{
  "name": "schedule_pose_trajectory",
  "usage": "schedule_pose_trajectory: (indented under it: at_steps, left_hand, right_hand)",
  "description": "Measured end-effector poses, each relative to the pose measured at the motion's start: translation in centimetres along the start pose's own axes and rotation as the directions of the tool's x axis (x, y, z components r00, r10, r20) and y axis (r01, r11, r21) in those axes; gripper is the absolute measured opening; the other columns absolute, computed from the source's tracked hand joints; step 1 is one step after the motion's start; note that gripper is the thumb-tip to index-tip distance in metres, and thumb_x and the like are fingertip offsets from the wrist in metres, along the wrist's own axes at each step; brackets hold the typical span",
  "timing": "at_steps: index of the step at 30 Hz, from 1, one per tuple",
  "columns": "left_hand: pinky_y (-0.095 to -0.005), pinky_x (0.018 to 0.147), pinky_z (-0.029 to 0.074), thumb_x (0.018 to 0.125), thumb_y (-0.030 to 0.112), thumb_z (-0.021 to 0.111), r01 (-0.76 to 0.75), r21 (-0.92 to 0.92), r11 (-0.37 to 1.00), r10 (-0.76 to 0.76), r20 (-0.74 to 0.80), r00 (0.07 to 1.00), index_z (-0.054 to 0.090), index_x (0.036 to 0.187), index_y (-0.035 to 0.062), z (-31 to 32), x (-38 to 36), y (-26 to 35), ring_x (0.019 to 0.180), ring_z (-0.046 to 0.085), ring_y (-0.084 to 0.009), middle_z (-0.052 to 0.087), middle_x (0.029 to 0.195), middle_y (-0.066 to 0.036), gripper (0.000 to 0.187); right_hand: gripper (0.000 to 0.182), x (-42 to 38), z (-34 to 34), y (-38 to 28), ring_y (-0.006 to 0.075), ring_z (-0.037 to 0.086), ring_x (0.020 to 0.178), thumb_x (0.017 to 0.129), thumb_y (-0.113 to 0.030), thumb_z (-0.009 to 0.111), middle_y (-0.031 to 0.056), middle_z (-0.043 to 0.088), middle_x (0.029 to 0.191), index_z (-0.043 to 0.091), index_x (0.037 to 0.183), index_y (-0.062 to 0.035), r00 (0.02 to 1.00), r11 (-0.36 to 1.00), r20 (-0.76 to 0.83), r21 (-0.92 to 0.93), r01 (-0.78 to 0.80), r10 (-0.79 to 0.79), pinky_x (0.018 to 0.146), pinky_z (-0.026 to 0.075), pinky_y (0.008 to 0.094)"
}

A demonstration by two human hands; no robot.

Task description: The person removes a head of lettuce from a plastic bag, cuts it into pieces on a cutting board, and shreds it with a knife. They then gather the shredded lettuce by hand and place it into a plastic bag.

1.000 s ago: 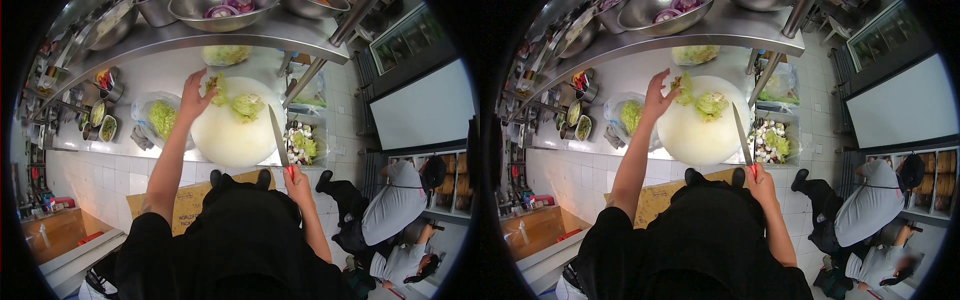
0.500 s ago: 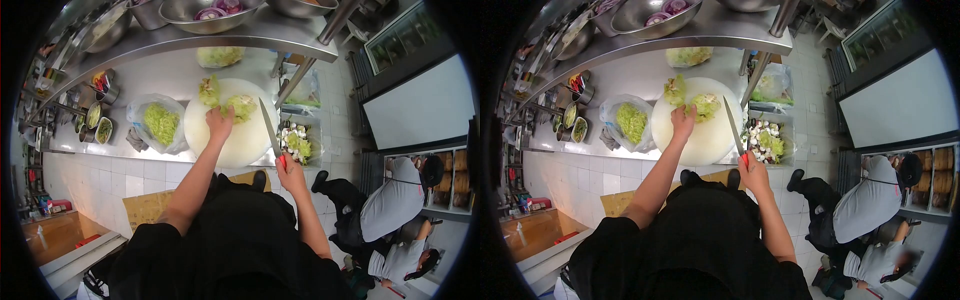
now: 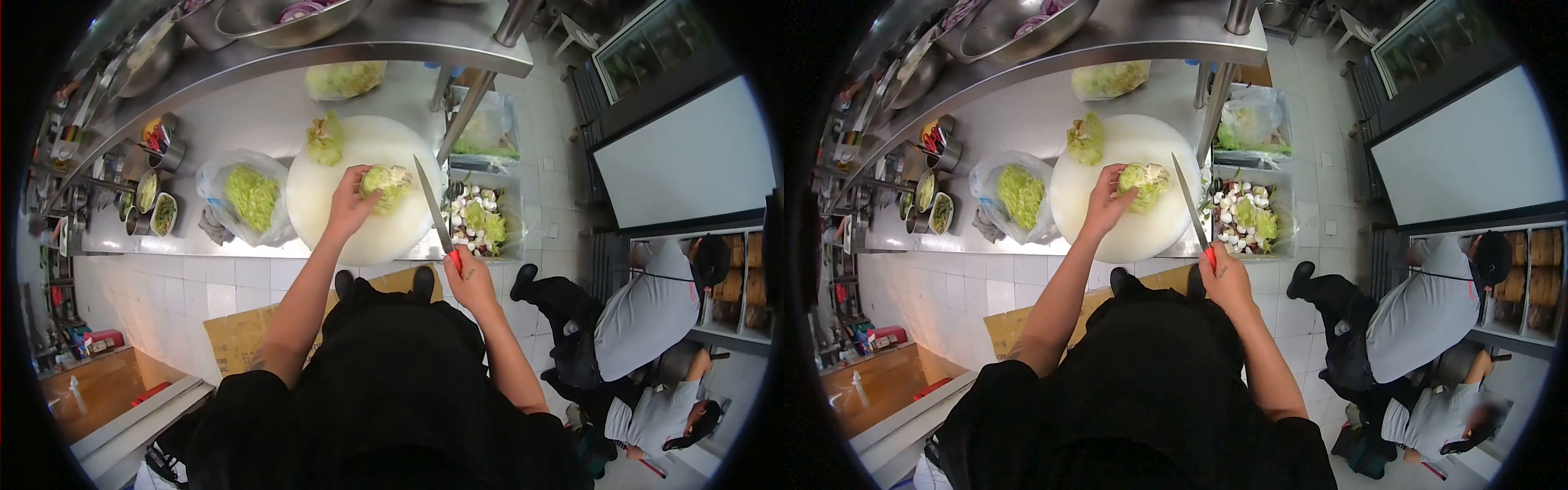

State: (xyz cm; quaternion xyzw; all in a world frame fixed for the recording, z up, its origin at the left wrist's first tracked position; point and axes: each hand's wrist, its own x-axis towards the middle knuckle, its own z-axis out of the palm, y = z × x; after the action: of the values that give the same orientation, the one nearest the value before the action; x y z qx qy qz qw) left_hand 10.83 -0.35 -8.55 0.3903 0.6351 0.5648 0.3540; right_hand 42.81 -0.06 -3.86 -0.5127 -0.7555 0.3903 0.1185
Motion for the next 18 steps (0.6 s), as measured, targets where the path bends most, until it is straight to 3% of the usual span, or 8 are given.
schedule_pose_trajectory:
  at_steps: [6, 12, 15, 18]
  left_hand:
    - [-0.0335, 0.083, 0.065, 0.099, 0.006, 0.082, 0.043, 0.022, 0.999, -0.043, -0.002, 0.999, 0.06, 0.125, 0.0014, -1.0, -0.3, -1.5, 0.114, 0.071, -0.0205, 0.07, 0.126, -0.013, 0.034]
    - [-0.0336, 0.085, 0.065, 0.097, 0.005, 0.085, -0.039, -0.023, 0.999, 0.039, -0.012, 0.999, 0.062, 0.12, 0.0028, -1.3, -0.8, -3.1, 0.116, 0.07, -0.0194, 0.07, 0.127, -0.01, 0.033]
    - [-0.0333, 0.087, 0.064, 0.096, 0.004, 0.086, -0.05, -0.063, 0.997, 0.049, -0.022, 0.999, 0.062, 0.12, 0.0037, -1.5, -1.1, -3.6, 0.117, 0.07, -0.0194, 0.069, 0.127, -0.009, 0.034]
    - [-0.0331, 0.09, 0.063, 0.096, 0.004, 0.086, -0.006, -0.073, 0.997, 0.005, -0.004, 1.0, 0.064, 0.124, 0.0039, -2.1, -1.3, -3.5, 0.119, 0.07, -0.0195, 0.069, 0.129, -0.009, 0.036]
  right_hand:
    - [0.028, 1.8, 1.7, -4.6, 0.0492, 0.074, 0.076, 0.109, -0.025, 0.064, 0.0243, 0.074, 0.08, 0.062, 0.125, -0.0021, 0.967, 0.976, -0.145, 0.027, 0.215, -0.209, 0.071, 0.057, 0.058]
    - [0.03, 4.9, 3.0, -8.4, 0.0481, 0.074, 0.079, 0.109, -0.022, 0.065, 0.0254, 0.074, 0.083, 0.061, 0.13, -0.0013, 0.977, 0.976, -0.056, -0.079, 0.203, -0.207, 0.07, 0.056, 0.0555]
    - [0.031, 5.0, 3.5, -8.3, 0.0476, 0.073, 0.076, 0.11, -0.024, 0.064, 0.0254, 0.073, 0.082, 0.061, 0.131, -0.0008, 0.977, 0.979, -0.064, 0.013, 0.204, -0.203, 0.071, 0.056, 0.0547]
    - [0.032, 4.3, 2.9, -8.3, 0.0511, 0.074, 0.08, 0.11, -0.025, 0.063, 0.0274, 0.075, 0.084, 0.062, 0.129, 0.0003, 0.991, 0.978, -0.112, 0.182, 0.098, -0.078, 0.072, 0.057, 0.0564]
